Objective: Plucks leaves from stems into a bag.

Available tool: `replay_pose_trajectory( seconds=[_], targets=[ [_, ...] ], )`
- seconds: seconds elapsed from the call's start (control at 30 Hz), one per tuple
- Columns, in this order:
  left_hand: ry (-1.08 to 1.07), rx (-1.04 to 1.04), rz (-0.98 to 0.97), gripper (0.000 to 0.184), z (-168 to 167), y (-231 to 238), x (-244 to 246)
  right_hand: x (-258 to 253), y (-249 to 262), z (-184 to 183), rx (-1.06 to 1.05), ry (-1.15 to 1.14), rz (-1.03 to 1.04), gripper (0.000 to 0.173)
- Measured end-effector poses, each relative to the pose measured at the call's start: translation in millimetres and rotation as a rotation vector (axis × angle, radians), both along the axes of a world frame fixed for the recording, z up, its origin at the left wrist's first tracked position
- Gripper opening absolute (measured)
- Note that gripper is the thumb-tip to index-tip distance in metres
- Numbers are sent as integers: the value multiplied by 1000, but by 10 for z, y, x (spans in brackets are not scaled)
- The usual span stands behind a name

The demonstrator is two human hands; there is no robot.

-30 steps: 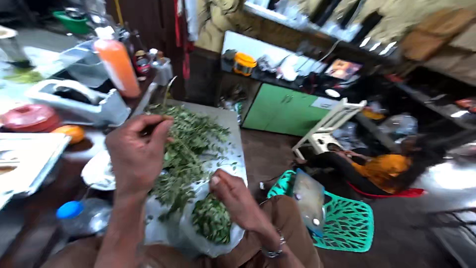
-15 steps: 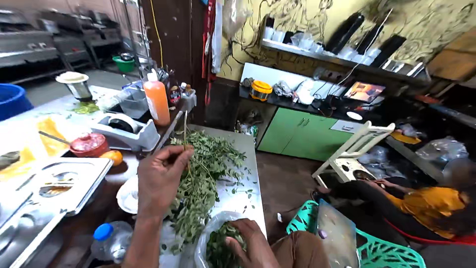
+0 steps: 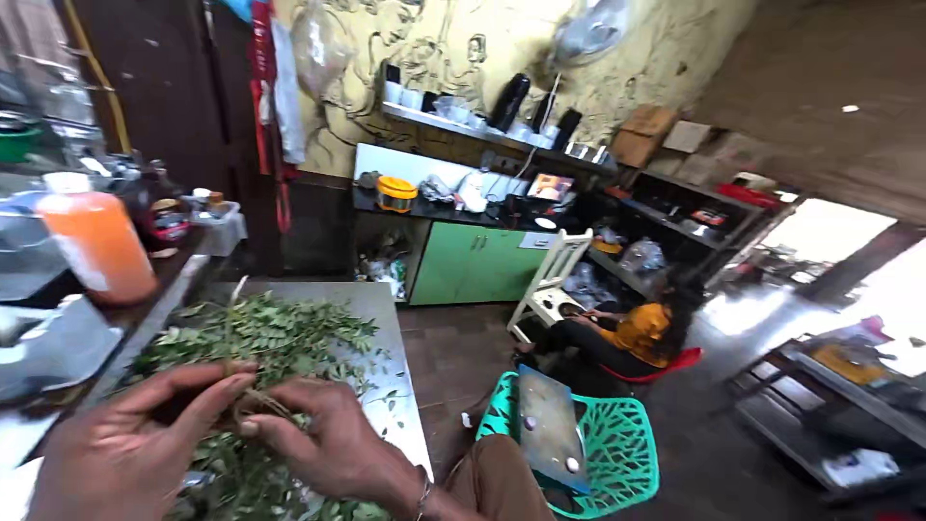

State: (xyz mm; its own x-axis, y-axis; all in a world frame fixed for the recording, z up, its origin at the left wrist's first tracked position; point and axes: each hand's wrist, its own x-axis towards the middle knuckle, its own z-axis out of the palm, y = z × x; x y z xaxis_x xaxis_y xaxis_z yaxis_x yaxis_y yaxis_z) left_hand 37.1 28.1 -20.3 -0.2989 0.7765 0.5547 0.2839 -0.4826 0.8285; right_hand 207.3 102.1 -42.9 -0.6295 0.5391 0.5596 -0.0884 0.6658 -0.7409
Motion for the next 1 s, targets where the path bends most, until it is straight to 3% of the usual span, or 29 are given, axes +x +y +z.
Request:
replay_pose_trajectory(
  seconds=[0.13, 0.37, 0.53, 0.73, 1.0],
  targets=[
    [-7, -64, -27, 14, 10, -17, 20, 23, -62, -42, 246, -100, -115, 27],
    [-131, 7, 36, 16, 13, 29, -31, 189, -195, -110, 223, -102, -93, 36],
    [-370, -176, 184, 10, 547, -252, 324, 310, -442, -304, 148, -123, -63, 35],
    [-449, -80, -201, 25, 30, 27, 16, 258, -396, -295, 141, -135, -110, 35],
    [-593, -53, -67, 31, -21, 19, -26, 218, -458, -336, 147, -160, -58, 34]
  ],
)
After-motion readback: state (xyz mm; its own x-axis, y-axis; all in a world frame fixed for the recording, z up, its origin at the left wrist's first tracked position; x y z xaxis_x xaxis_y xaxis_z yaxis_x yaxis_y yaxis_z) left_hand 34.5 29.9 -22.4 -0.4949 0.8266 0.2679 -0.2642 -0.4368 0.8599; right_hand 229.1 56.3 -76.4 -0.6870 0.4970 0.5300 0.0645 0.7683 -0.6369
